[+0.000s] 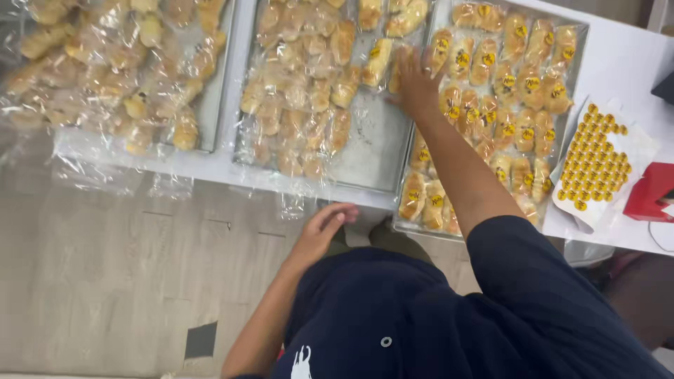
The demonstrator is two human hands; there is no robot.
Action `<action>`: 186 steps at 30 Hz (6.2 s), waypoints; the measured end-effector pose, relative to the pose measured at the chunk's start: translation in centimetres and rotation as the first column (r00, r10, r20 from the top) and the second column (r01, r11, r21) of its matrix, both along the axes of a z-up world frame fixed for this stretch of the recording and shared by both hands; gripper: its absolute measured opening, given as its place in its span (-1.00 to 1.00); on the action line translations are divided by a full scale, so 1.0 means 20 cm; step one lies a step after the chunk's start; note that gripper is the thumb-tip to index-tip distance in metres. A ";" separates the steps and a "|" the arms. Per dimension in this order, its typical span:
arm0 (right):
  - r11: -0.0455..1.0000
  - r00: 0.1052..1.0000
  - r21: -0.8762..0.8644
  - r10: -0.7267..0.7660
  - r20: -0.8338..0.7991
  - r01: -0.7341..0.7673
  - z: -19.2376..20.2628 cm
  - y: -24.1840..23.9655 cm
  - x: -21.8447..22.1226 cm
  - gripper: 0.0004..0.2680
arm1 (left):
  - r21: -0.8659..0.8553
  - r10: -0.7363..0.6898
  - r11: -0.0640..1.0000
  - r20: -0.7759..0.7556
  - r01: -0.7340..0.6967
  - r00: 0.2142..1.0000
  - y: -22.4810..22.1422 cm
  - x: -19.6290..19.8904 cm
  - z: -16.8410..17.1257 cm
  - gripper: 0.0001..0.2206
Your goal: The person labels small plastic-wrapped bread rolls by hand. They take circular yellow stickers from a large sheet and apply one to the center of each individually wrapped roll on a metal tray, repeating the process for many rolls.
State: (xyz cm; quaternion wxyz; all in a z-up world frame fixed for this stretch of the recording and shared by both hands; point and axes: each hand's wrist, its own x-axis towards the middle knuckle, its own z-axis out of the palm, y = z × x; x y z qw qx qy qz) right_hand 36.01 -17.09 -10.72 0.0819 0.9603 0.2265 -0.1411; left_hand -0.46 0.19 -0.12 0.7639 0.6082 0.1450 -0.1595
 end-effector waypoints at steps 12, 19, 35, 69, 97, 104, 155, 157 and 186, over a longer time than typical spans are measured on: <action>0.227 0.826 0.809 -0.322 -0.463 0.542 -0.06 -0.36 -0.06 -0.82 | 0.354 -0.056 0.933 0.299 -0.056 0.952 0.35 0.57 0.22 -0.72; -0.496 0.534 0.519 -0.127 -0.836 0.696 0.37 -0.70 -0.48 -0.78 | 0.763 -0.332 0.647 0.305 -0.020 0.892 0.13 1.38 -0.09 -0.73; -0.629 0.366 0.679 -0.572 -0.734 0.379 0.54 -1.66 -1.51 -0.87 | 0.919 -0.232 0.392 0.132 -0.031 0.964 -0.25 1.51 -0.34 -0.10; 0.615 0.857 0.755 -0.241 0.455 -0.228 0.32 -2.67 -0.67 -0.76 | 0.789 -0.261 0.605 0.066 0.110 0.963 -1.94 0.96 -0.29 -0.42; 0.721 0.915 0.692 -0.252 0.314 -0.039 0.87 -1.37 -0.79 -0.90 | 0.070 -0.333 0.942 0.292 0.327 0.897 -1.34 1.03 -0.03 -0.71; 0.686 0.864 0.726 -0.390 0.317 0.044 0.90 -1.26 -0.94 -0.84 | 0.055 -0.282 0.958 0.338 0.280 0.898 -1.31 1.06 0.11 -0.86; 0.510 0.939 0.846 -0.341 0.031 0.157 0.61 -2.49 -0.57 -0.93 | 0.154 -0.109 0.986 0.339 0.059 0.935 -2.53 1.34 -0.49 -0.68; 0.487 0.925 0.872 -0.352 0.145 0.048 0.65 -2.49 -0.58 -0.94 | 0.261 -0.257 0.948 0.281 0.184 0.925 -2.59 1.39 -0.64 -0.62; 0.413 0.963 0.872 -0.172 -0.209 0.263 0.79 -0.82 -1.11 -0.93 | 0.884 -0.225 -0.071 0.438 -0.463 0.870 0.17 0.68 -0.72 -0.84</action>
